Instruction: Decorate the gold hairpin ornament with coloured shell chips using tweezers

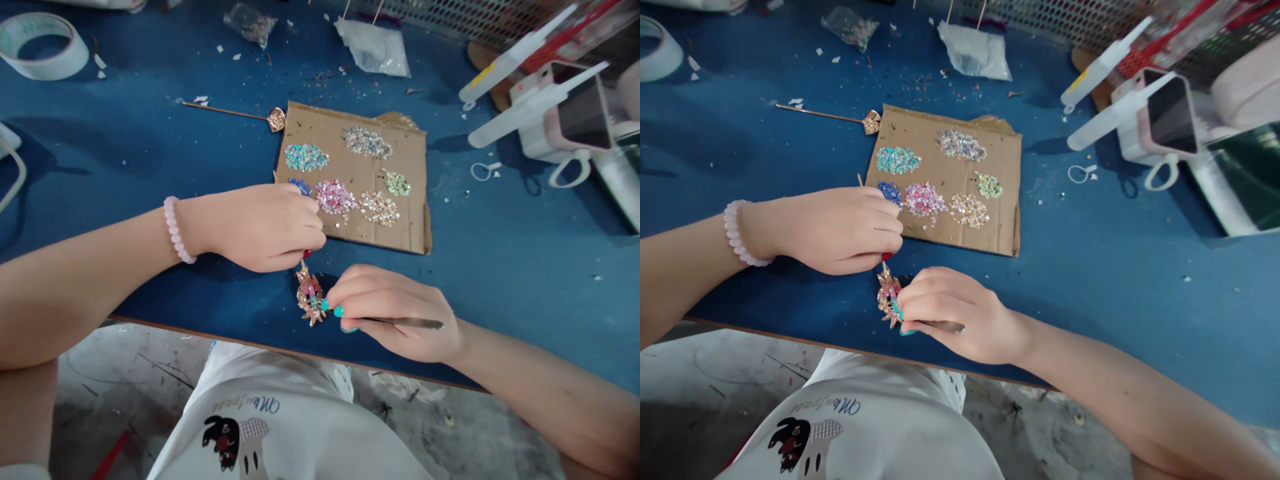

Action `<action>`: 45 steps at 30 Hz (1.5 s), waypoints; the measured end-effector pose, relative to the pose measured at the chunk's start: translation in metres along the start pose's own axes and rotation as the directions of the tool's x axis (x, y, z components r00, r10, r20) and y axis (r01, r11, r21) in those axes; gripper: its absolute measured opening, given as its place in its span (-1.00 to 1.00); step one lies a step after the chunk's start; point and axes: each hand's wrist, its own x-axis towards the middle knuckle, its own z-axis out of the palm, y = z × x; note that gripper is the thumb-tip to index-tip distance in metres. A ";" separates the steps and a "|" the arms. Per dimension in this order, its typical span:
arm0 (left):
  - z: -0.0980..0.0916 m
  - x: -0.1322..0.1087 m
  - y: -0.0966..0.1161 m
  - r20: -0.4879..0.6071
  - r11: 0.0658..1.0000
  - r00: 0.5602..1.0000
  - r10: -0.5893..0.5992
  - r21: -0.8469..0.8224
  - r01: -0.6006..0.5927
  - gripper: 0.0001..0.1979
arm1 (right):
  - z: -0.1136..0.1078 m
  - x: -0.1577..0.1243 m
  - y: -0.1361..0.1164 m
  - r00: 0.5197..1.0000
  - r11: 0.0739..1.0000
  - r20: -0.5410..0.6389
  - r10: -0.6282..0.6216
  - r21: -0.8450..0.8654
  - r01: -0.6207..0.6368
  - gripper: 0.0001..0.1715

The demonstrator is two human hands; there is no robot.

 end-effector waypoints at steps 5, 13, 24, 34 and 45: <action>0.001 0.001 0.000 0.002 1.000 1.000 0.000 -0.002 0.000 -0.79 | -0.001 -0.001 0.000 1.000 1.000 0.005 0.010 0.009 -0.010 -0.94; 0.001 0.000 0.000 -0.007 1.000 1.000 0.003 -0.005 -0.003 -0.78 | 0.002 0.001 -0.001 1.000 1.000 0.013 -0.004 -0.026 0.004 -0.92; 0.000 0.001 0.000 0.033 0.999 0.999 -0.029 -0.018 0.029 -0.80 | 0.001 0.002 -0.001 1.000 0.999 -0.001 0.008 -0.049 -0.008 -0.90; 0.000 0.000 0.000 0.000 1.000 1.000 -0.008 -0.004 0.008 -0.79 | 0.002 0.001 -0.001 1.000 0.999 -0.009 -0.005 -0.035 0.005 -0.92; 0.000 -0.002 0.000 -0.013 1.000 1.000 0.012 -0.011 -0.013 -0.79 | -0.001 0.000 -0.001 1.000 1.000 -0.011 -0.013 -0.023 0.012 -0.91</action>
